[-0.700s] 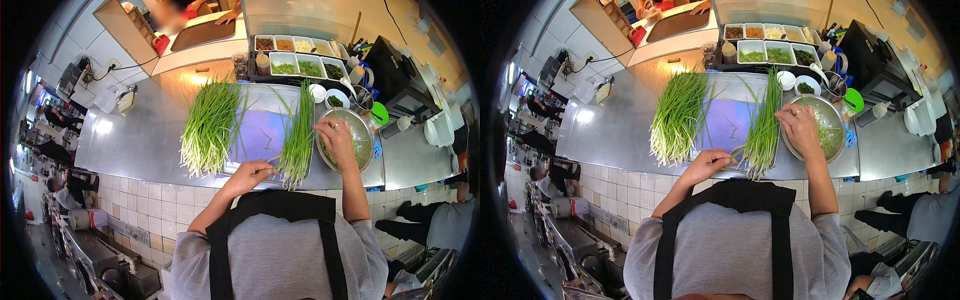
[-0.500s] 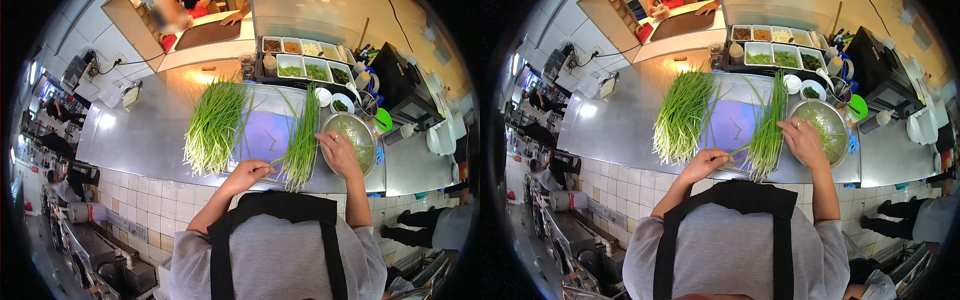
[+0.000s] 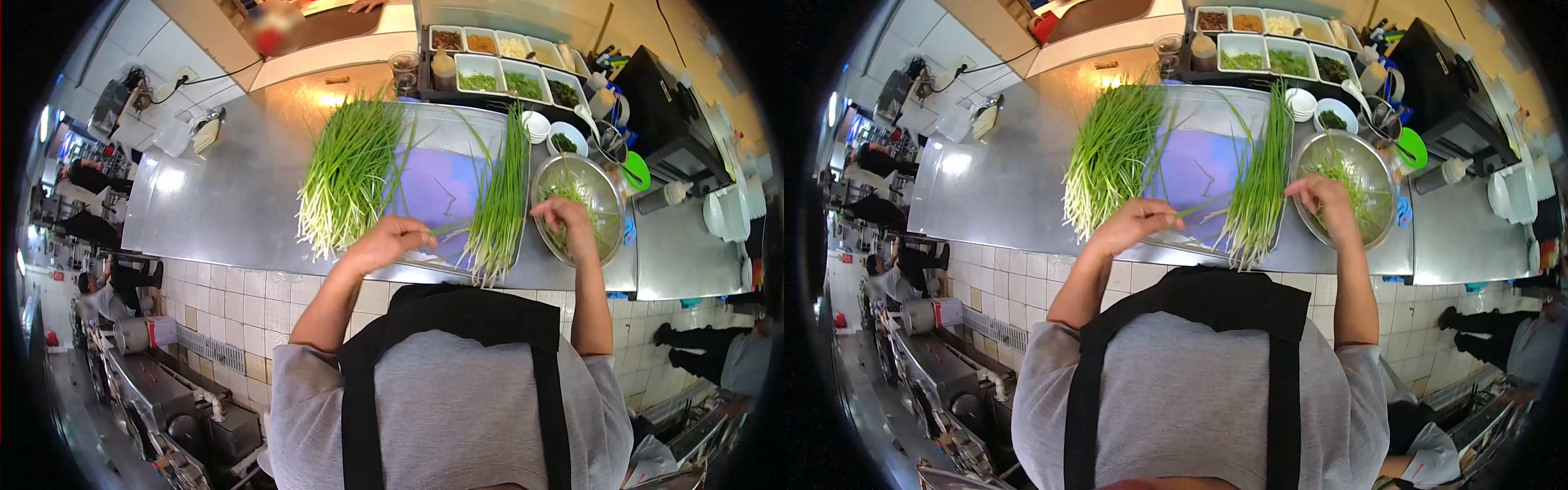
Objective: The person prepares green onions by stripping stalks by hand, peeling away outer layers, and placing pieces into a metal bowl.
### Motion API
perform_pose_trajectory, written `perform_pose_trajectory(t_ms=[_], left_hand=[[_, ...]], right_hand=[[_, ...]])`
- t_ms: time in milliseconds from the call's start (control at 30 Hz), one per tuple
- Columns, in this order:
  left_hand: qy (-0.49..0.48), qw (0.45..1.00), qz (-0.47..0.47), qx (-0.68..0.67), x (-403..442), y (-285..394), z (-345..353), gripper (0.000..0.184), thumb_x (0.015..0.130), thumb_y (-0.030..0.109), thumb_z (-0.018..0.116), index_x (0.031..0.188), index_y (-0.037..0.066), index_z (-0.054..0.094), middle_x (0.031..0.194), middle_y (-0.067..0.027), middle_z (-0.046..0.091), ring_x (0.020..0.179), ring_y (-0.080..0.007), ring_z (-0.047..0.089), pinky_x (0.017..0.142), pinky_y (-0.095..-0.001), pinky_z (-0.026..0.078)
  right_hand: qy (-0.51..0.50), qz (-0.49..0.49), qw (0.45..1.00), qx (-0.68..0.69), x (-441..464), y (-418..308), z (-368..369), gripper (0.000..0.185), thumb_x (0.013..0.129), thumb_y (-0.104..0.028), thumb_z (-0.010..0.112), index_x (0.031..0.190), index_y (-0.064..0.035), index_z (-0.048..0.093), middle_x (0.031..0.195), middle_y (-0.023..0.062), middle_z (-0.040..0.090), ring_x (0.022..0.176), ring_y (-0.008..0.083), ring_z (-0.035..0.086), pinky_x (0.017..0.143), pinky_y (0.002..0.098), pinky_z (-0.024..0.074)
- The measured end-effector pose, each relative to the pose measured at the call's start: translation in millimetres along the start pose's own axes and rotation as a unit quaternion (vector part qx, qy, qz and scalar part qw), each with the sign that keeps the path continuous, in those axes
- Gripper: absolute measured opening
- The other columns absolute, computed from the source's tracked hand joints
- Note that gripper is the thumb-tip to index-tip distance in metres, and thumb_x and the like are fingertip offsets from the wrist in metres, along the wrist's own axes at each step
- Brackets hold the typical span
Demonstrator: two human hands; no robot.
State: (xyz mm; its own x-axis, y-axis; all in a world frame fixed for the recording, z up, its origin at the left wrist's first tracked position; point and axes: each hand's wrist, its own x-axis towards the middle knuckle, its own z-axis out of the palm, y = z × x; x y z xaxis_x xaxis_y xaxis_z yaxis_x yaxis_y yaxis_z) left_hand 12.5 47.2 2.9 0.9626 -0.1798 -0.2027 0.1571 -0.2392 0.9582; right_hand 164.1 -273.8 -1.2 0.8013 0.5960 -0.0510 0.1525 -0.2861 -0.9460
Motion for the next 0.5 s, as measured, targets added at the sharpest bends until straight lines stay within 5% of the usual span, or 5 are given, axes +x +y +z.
perform_pose_trajectory(t_ms=[133,167,300,400,500], left_hand=[[0.169,0.983,0.047,0.059,-6.7,14.9,-36.4,0.020,0.087,0.016,0.056,0.092,0.001,0.068,0.089,-0.0088,0.066,0.080,-0.0159,0.060,0.075,-0.0270,0.046],[0.235,0.962,0.091,0.109,-5.3,13.7,-50.1,0.020,0.087,0.016,0.056,0.093,0.001,0.068,0.091,-0.0098,0.066,0.080,-0.0174,0.060,0.075,-0.0278,0.046],[0.433,0.843,0.026,0.318,2.5,29.5,-94.2,0.021,0.086,0.015,0.056,0.097,0.001,0.066,0.094,-0.0155,0.062,0.081,-0.0281,0.062,0.074,-0.0350,0.047],[0.422,0.796,-0.048,0.431,18.1,15.6,-112.1,0.021,0.084,0.015,0.058,0.098,0.002,0.065,0.099,-0.0164,0.061,0.087,-0.0319,0.060,0.076,-0.0391,0.047],[0.450,0.713,0.049,0.536,24.0,13.5,-89.9,0.022,0.080,0.014,0.061,0.099,0.003,0.064,0.100,-0.0155,0.060,0.092,-0.0323,0.057,0.080,-0.0408,0.046]], right_hand=[[0.115,-0.004,0.982,-0.148,-10.9,7.7,-18.3,0.032,0.091,-0.024,0.042,0.102,-0.0037,0.065,0.083,0.0097,0.061,0.066,0.0211,0.055,0.062,0.0302,0.0427],[0.184,-0.101,0.931,-0.297,-8.3,32.2,-24.0,0.030,0.089,-0.017,0.047,0.113,-0.0051,0.060,0.078,0.0105,0.059,0.071,0.0243,0.059,0.070,0.0357,0.0450],[0.200,0.067,0.849,-0.485,-20.6,31.0,-30.3,0.041,0.081,-0.010,0.058,0.121,-0.0146,0.056,0.099,0.0157,0.061,0.088,0.0338,0.060,0.079,0.0428,0.0462],[0.185,-0.022,0.822,-0.537,-31.4,40.3,-37.3,0.036,0.080,-0.010,0.057,0.116,-0.0139,0.059,0.106,0.0141,0.058,0.088,0.0323,0.060,0.076,0.0427,0.0472],[0.159,0.057,0.825,-0.539,-35.9,39.7,-38.2,0.027,0.081,-0.014,0.058,0.107,-0.0106,0.062,0.105,0.0119,0.058,0.090,0.0300,0.059,0.075,0.0414,0.0470]])
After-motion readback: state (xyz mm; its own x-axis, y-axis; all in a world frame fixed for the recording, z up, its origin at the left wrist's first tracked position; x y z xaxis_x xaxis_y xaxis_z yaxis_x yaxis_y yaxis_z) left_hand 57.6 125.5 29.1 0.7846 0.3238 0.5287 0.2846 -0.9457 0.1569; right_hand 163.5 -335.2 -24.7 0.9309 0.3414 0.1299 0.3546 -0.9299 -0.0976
